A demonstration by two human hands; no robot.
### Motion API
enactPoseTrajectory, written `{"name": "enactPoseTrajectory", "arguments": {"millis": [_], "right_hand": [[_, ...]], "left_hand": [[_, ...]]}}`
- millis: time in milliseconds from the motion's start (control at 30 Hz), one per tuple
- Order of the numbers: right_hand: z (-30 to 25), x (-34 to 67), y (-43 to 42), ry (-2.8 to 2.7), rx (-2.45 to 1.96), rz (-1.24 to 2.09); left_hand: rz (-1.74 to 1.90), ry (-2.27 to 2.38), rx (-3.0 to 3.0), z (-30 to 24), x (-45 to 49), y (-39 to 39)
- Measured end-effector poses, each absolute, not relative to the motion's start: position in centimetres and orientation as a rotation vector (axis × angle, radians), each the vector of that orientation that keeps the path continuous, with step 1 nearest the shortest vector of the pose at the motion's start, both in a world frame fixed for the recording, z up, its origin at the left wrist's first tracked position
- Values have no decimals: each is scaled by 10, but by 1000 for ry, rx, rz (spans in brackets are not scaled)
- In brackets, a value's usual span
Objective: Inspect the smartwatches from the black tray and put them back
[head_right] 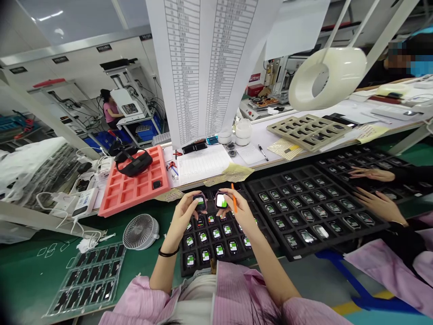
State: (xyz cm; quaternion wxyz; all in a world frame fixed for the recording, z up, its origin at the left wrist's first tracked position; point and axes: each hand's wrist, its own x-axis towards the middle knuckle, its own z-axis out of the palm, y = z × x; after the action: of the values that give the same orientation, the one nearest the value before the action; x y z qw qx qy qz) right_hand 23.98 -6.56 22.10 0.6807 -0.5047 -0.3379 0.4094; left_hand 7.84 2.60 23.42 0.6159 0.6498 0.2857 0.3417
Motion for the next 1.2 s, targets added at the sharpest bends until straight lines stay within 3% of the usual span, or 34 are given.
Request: {"name": "enactPoseTrajectory", "arguments": {"millis": [1200], "right_hand": [[220,235,-61,-673,-1246,868]], "left_hand": [[765,671,1412,241,82,21]]}}
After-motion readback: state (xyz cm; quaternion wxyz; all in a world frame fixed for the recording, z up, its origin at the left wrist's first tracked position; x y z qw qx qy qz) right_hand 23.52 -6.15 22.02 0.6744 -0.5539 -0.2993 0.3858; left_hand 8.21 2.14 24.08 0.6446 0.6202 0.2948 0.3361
